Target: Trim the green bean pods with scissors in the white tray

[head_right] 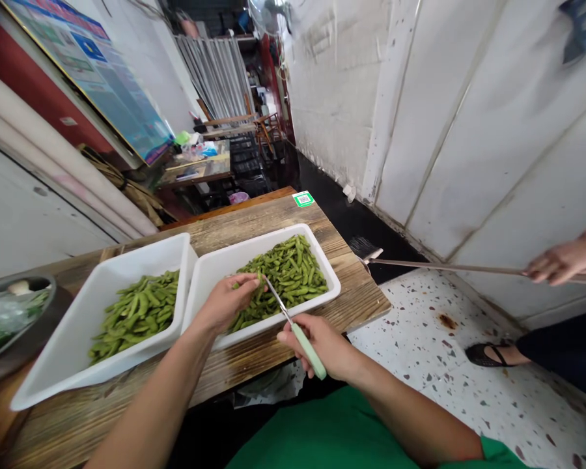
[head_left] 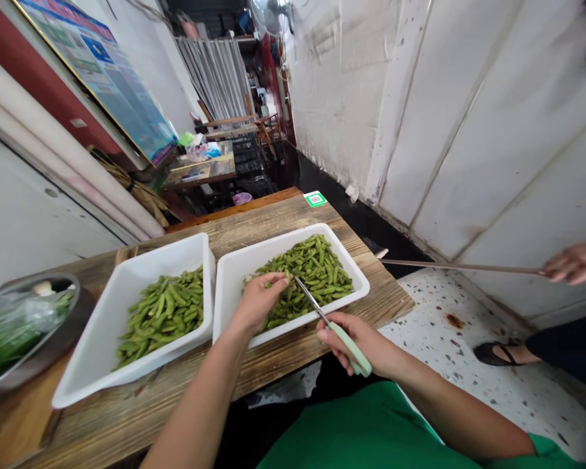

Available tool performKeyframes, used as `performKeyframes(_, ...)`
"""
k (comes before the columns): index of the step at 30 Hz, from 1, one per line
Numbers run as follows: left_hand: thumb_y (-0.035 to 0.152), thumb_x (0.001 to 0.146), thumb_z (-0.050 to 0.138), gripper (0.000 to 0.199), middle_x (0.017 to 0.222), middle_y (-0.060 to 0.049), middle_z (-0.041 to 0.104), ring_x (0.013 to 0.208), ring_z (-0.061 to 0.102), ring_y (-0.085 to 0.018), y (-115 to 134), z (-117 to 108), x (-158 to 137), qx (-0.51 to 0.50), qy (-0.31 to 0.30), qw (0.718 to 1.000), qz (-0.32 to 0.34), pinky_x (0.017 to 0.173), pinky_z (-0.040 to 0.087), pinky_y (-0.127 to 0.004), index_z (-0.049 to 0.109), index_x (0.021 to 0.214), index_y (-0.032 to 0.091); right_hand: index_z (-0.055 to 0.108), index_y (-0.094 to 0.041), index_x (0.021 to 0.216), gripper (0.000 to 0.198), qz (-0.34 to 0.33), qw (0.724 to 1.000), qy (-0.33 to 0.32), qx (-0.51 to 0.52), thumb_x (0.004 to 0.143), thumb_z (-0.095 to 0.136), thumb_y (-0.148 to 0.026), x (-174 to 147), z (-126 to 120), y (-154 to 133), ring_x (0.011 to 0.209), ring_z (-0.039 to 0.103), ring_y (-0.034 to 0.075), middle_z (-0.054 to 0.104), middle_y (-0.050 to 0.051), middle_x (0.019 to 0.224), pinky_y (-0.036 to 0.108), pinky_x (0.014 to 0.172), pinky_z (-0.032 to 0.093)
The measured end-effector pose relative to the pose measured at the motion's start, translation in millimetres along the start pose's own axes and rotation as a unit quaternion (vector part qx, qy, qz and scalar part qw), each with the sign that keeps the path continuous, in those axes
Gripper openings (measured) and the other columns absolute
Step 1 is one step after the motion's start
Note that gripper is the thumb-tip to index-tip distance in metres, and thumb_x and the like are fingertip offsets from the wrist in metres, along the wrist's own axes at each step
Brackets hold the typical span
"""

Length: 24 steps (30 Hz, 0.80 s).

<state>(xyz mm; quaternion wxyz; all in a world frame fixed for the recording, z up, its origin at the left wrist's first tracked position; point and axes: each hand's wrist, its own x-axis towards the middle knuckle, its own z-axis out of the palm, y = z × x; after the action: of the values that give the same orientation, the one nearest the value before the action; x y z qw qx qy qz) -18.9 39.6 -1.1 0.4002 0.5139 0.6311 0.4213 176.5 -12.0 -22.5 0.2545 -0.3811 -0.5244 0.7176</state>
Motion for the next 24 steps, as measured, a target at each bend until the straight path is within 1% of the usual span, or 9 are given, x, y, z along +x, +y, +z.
performKeyframes(1,0.036,0.062,0.057,0.031,0.068,-0.005,0.065,0.057,0.054,-0.014,0,0,-1,0.013,0.001,1.0,0.005,0.057,0.041,-0.025,0.065,0.08,0.011,0.048,-0.018,0.086,0.035,0.001,1.0,0.004,-0.007,0.069,0.053,-0.048,0,0,-1,0.035,0.039,0.004,0.041,-0.007,0.049,0.015,0.03,0.035)
performKeyframes(5,0.038,0.066,0.053,0.029,0.083,-0.005,0.066,0.077,0.057,-0.018,3,-2,-4,0.149,0.019,0.985,0.086,0.072,0.04,-0.028,0.065,0.081,0.015,0.048,-0.018,0.09,0.037,-0.001,0.998,0.022,-0.066,0.069,0.054,-0.048,-2,-1,-3,0.037,0.04,0.006,0.041,-0.007,0.05,0.016,0.032,0.036)
performKeyframes(7,0.038,0.069,0.05,0.03,0.084,-0.004,0.066,0.08,0.057,-0.019,5,-3,-7,0.187,0.008,0.976,0.107,0.075,0.039,-0.029,0.065,0.083,0.016,0.05,-0.018,0.091,0.037,-0.021,0.992,0.032,-0.117,0.069,0.053,-0.047,-3,-2,-3,0.039,0.041,0.006,0.043,-0.006,0.053,0.016,0.035,0.035)
performKeyframes(9,0.039,0.07,0.048,0.032,0.082,-0.004,0.067,0.081,0.058,-0.018,6,-4,-11,0.204,0.002,0.972,0.115,0.077,0.04,-0.029,0.064,0.087,0.017,0.052,-0.016,0.089,0.035,-0.047,0.983,0.046,-0.169,0.071,0.052,-0.046,-5,-3,-4,0.043,0.041,0.005,0.045,-0.004,0.056,0.016,0.039,0.035)
performKeyframes(11,0.04,0.071,0.047,0.033,0.082,-0.003,0.067,0.082,0.058,-0.019,7,-4,-15,0.215,0.01,0.97,0.114,0.078,0.04,-0.028,0.064,0.089,0.018,0.054,-0.016,0.086,0.034,-0.066,0.973,0.06,-0.213,0.072,0.05,-0.046,-6,-3,-5,0.046,0.042,0.006,0.046,-0.003,0.058,0.016,0.043,0.034)
performKeyframes(13,0.041,0.071,0.048,0.033,0.086,-0.003,0.067,0.085,0.058,-0.019,9,-5,-19,0.23,0.026,0.967,0.109,0.078,0.04,-0.028,0.065,0.089,0.019,0.055,-0.016,0.086,0.033,-0.076,0.963,0.07,-0.247,0.072,0.05,-0.046,-8,-4,-8,0.049,0.042,0.007,0.047,-0.003,0.059,0.017,0.046,0.034)
performKeyframes(17,0.042,0.07,0.047,0.034,0.089,-0.004,0.067,0.085,0.059,-0.019,12,-8,-23,0.245,0.055,0.962,0.104,0.078,0.04,-0.028,0.066,0.086,0.019,0.057,-0.017,0.088,0.031,-0.095,0.945,0.068,-0.304,0.072,0.052,-0.043,-12,-6,-13,0.055,0.044,0.008,0.049,-0.003,0.061,0.018,0.05,0.033)
performKeyframes(21,0.042,0.068,0.048,0.036,0.083,-0.005,0.067,0.079,0.059,-0.02,15,-6,-26,0.218,0.04,0.971,0.088,0.074,0.041,-0.028,0.066,0.084,0.016,0.056,-0.017,0.088,0.031,-0.104,0.935,0.054,-0.334,0.072,0.052,-0.043,-16,-7,-17,0.058,0.045,0.009,0.052,-0.002,0.065,0.018,0.053,0.033)
performKeyframes(24,0.043,0.066,0.05,0.036,0.076,-0.005,0.067,0.072,0.058,-0.019,16,-4,-29,0.188,0.017,0.98,0.069,0.068,0.042,-0.026,0.067,0.082,0.015,0.055,-0.016,0.088,0.032,-0.107,0.938,0.055,-0.325,0.073,0.049,-0.044,-18,-5,-19,0.055,0.044,0.009,0.051,-0.002,0.063,0.018,0.052,0.033)
